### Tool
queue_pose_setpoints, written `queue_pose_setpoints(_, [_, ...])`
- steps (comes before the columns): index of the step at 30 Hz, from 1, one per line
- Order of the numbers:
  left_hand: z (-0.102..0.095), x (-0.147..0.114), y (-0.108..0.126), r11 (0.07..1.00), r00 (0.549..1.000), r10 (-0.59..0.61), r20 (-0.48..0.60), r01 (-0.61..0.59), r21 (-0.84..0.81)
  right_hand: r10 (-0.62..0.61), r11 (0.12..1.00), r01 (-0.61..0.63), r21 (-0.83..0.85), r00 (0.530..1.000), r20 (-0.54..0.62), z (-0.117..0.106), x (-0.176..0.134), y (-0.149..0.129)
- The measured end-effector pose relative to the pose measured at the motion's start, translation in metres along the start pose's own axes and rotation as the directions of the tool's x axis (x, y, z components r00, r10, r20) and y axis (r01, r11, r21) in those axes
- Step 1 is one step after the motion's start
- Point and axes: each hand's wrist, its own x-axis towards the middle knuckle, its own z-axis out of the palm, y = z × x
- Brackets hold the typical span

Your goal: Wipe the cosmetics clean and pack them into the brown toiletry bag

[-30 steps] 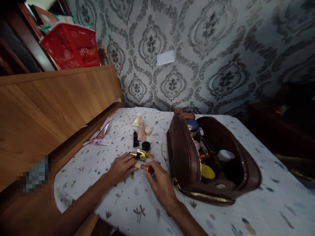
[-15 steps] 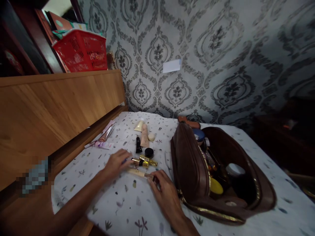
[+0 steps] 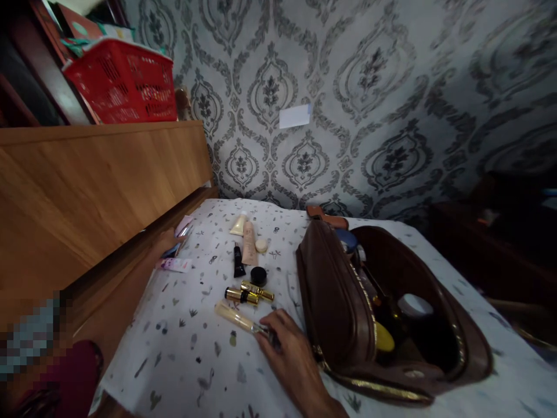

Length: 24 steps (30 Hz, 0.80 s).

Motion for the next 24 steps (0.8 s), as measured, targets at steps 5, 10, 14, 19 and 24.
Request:
queue_pose_setpoints(5, [0.004, 0.013, -0.002, 0.974, 0.976, 0.189, 0.110, -0.172, -0.149, -0.001, 1.000, 0.001, -0.019, 1.000, 0.027, -0.002, 0.001, -0.004])
queue_pose_setpoints(10, [0.000, 0.000, 0.009, 0.864, 0.847, 0.468, 0.252, -0.379, -0.332, -0.016, 1.000, 0.017, -0.026, 0.999, 0.027, -0.002, 0.001, -0.005])
queue_pose_setpoints(14, [-0.004, -0.007, 0.020, 0.801, 0.757, 0.572, 0.316, -0.433, -0.413, -0.022, 0.999, 0.022, -0.028, 1.000, 0.018, -0.001, 0.000, -0.003])
queue_pose_setpoints(19, [0.001, -0.008, 0.032, 0.784, 0.739, 0.601, 0.305, -0.472, -0.403, -0.025, 0.999, 0.026, -0.030, 0.999, 0.024, -0.001, 0.000, -0.003])
queue_pose_setpoints(24, [0.013, -0.011, 0.052, 0.813, 0.756, 0.573, 0.315, -0.476, -0.336, -0.008, 0.999, 0.010, -0.044, 0.999, 0.037, -0.001, 0.000, -0.004])
